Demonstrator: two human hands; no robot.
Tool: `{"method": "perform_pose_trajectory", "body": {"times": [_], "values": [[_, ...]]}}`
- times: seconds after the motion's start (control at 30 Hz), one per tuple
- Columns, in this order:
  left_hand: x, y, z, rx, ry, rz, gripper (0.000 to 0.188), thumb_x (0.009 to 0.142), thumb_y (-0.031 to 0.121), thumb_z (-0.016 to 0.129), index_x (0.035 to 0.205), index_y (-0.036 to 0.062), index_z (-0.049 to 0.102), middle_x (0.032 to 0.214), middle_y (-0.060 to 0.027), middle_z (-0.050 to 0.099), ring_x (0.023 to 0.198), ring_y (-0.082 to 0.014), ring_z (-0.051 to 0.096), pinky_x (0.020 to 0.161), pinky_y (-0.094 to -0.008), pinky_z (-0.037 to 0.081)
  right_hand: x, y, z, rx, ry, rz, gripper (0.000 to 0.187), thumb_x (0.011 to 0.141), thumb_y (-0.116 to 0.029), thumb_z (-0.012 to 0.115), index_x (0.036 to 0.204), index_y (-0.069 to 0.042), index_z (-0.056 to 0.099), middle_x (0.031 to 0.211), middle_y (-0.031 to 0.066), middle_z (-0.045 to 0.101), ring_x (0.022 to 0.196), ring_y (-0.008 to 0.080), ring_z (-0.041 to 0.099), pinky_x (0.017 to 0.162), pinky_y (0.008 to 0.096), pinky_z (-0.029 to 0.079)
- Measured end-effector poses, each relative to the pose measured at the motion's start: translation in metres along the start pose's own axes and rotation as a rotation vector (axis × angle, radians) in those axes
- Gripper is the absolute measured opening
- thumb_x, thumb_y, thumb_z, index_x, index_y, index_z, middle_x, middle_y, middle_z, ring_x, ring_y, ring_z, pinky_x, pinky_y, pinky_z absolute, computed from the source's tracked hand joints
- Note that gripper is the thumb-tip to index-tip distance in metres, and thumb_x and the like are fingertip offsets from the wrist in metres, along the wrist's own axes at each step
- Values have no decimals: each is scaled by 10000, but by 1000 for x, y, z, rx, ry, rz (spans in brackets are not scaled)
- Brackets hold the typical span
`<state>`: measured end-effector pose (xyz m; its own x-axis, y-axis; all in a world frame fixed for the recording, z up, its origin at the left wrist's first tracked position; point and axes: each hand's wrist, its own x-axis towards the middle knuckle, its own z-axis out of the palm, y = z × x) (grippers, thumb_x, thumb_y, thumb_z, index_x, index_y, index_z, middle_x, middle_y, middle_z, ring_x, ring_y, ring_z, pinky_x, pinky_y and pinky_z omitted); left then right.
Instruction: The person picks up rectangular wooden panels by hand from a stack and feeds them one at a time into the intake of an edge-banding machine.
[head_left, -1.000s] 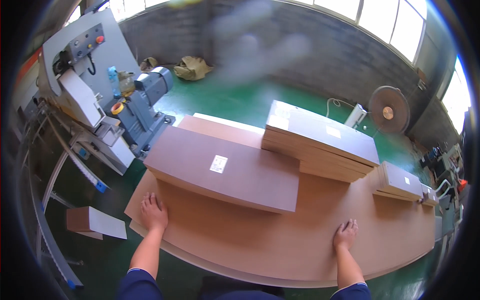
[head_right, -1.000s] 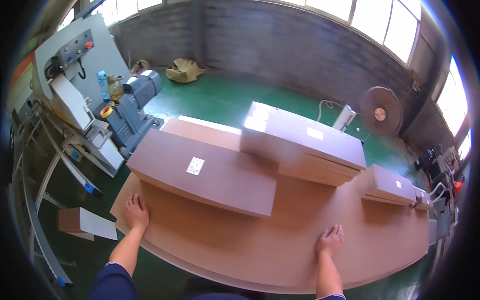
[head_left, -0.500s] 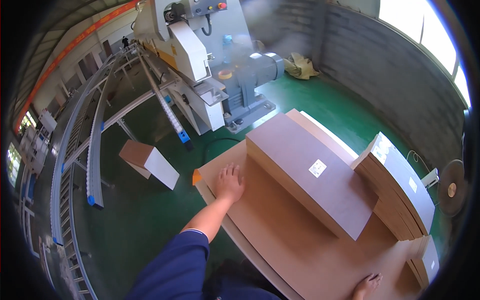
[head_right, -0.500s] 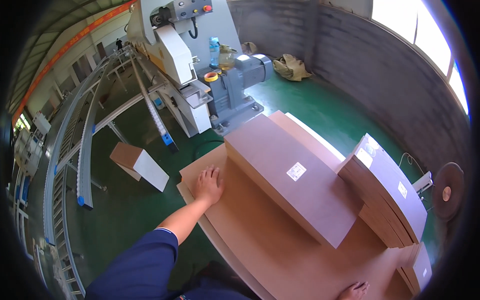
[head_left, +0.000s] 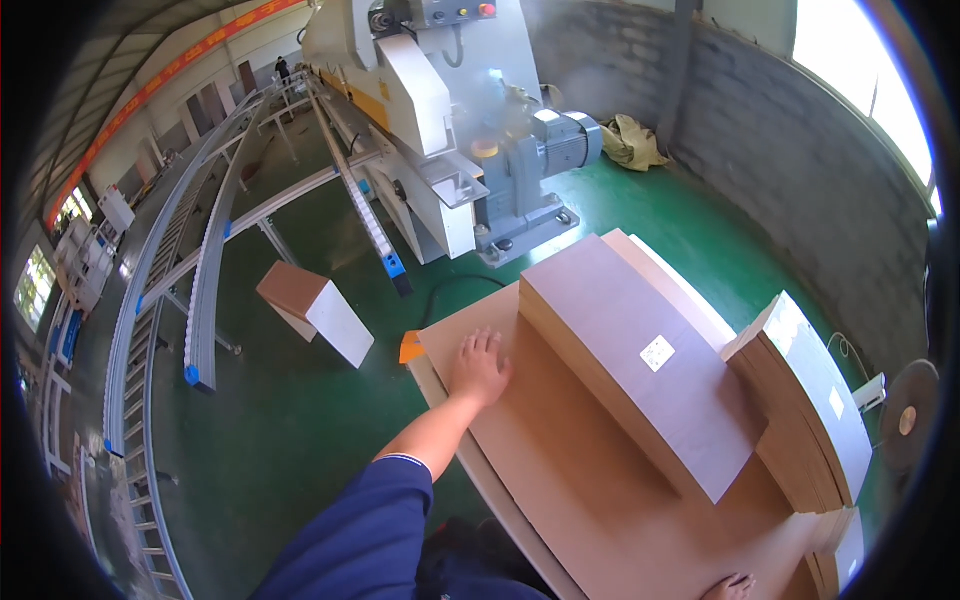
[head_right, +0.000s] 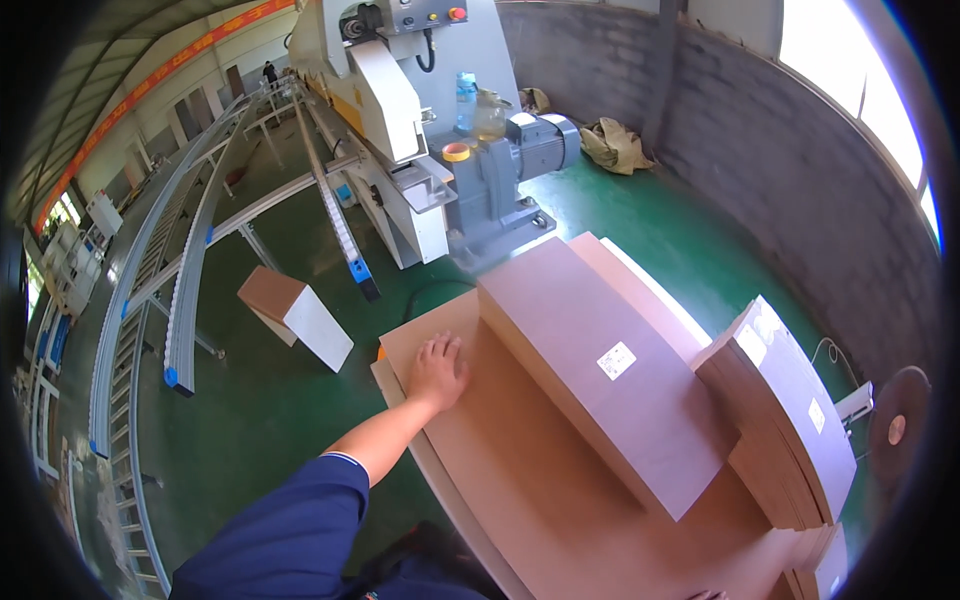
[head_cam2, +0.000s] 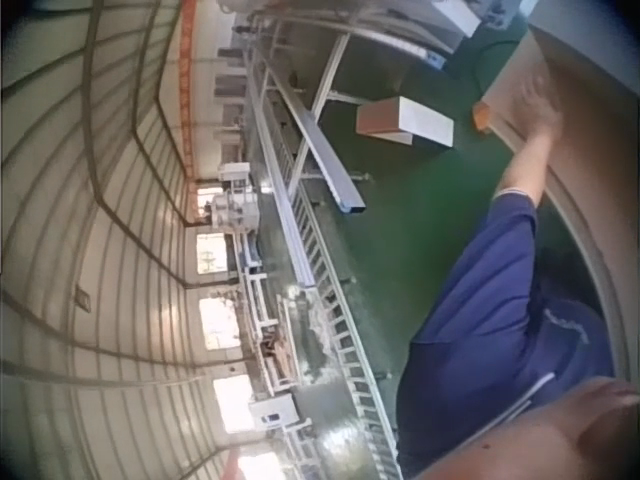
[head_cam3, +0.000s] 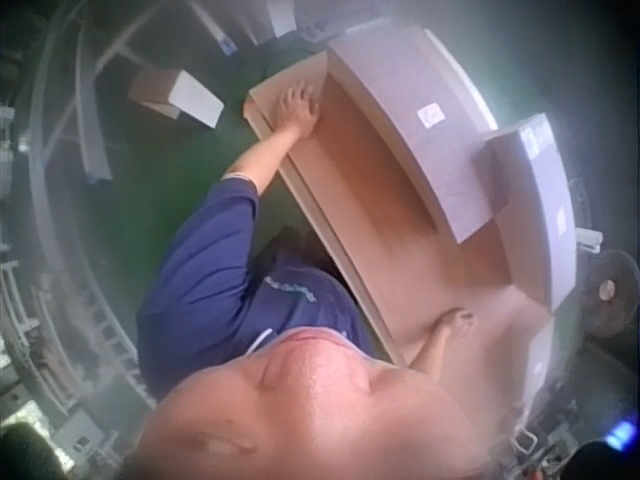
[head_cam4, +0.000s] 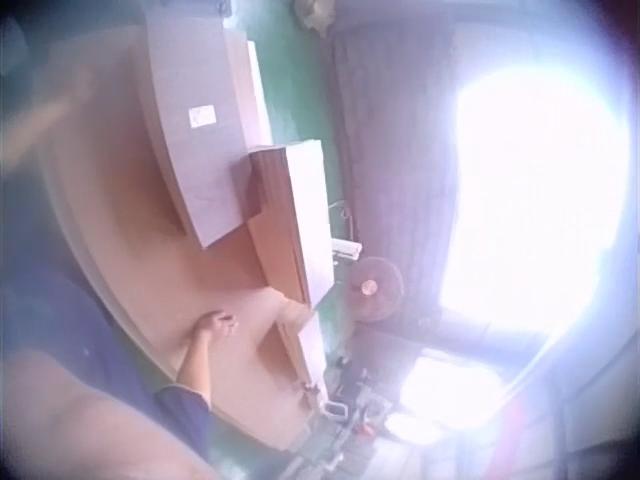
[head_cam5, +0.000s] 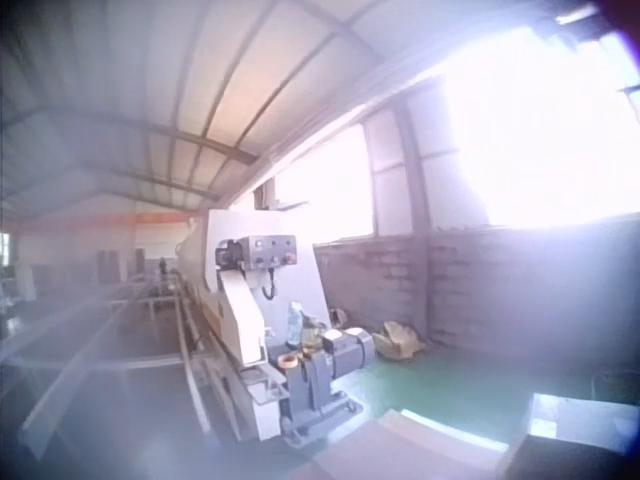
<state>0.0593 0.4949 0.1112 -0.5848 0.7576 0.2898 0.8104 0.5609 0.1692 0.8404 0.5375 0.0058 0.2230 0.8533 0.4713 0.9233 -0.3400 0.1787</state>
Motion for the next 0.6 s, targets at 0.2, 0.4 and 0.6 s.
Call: {"method": "perform_pose_trajectory", "body": {"times": [0.2, 0.4, 0.6], "values": [[1, 0, 4, -20, -12, -12, 556, 982, 358, 539, 1453, 64, 523, 1558, -160, 461, 1447, -329, 405, 1236, -458, 271, 6, 4, 8, -145, 4, -73, 572, 1034, -449, 490, 1388, -2, 529, 1344, 225, 599, 1228, 387, 568, 1054, 540, 472], [7, 9, 1, -75, 22, 13, 551, 987, 359, 535, 1455, 67, 523, 1559, -158, 459, 1449, -325, 397, 1242, -456, 255, -10, 61, 89, -99, 48, -116, 682, 1045, -455, 454, 1528, 23, 402, 1520, 329, 442, 1393, 450, 458, 1122, 545, 423], [2, 3, -2, -37, -6, -14, 541, 991, 358, 533, 1449, 71, 528, 1554, -165, 462, 1447, -332, 399, 1241, -456, 259, 18, -29, -66, 153, -246, 95, 607, 1053, -426, 440, 1409, 56, 535, 1492, 323, 477, 1369, 450, 481, 1147, 541, 398]]}}
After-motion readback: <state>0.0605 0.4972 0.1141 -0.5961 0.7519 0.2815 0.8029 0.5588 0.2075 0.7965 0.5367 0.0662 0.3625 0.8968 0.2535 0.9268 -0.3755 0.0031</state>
